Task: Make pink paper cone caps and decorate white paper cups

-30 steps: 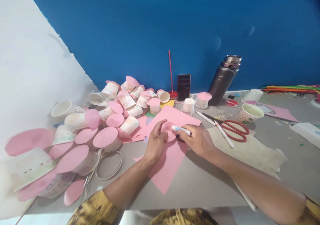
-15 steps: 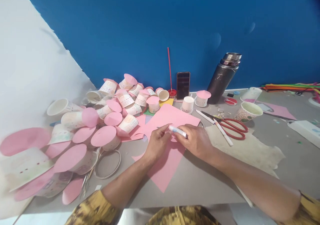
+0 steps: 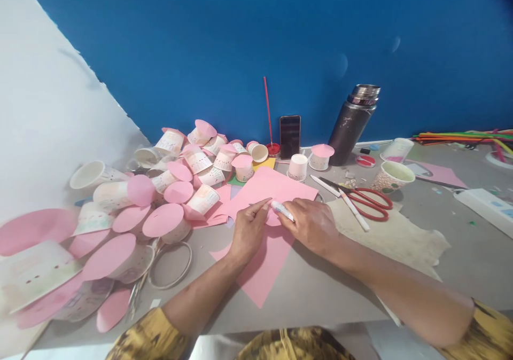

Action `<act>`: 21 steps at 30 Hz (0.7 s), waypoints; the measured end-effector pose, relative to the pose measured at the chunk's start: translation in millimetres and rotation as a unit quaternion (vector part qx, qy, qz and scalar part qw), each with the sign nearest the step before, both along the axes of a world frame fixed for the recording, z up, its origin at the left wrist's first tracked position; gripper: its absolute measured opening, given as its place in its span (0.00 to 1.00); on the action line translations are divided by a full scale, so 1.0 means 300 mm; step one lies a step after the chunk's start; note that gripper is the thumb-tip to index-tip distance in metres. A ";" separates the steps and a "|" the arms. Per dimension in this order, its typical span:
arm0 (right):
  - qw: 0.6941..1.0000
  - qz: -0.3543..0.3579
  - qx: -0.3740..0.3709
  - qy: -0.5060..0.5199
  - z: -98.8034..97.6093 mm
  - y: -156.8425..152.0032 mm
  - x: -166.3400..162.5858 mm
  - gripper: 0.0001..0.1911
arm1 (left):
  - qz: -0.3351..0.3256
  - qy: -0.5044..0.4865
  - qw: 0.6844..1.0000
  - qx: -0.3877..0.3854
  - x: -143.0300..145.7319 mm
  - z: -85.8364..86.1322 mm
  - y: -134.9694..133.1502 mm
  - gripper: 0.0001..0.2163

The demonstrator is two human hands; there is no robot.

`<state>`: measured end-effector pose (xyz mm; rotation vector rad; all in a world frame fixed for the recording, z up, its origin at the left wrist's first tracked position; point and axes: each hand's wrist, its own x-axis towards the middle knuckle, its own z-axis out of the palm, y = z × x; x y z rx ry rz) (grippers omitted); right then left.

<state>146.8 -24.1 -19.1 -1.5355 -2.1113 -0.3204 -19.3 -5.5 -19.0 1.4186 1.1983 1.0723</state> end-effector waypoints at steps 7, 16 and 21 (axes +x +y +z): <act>0.994 -0.047 -0.041 0.088 0.026 0.011 0.031 0.11 | 0.078 0.003 0.997 0.003 -0.016 0.010 0.032 0.14; 0.991 -0.025 -0.112 0.067 0.031 0.006 0.029 0.13 | 0.053 -0.042 0.995 -0.071 -0.026 0.000 0.052 0.23; 0.985 -0.027 -0.172 0.017 0.046 -0.002 0.017 0.14 | 0.040 -0.066 0.991 -0.106 -0.013 0.007 0.040 0.29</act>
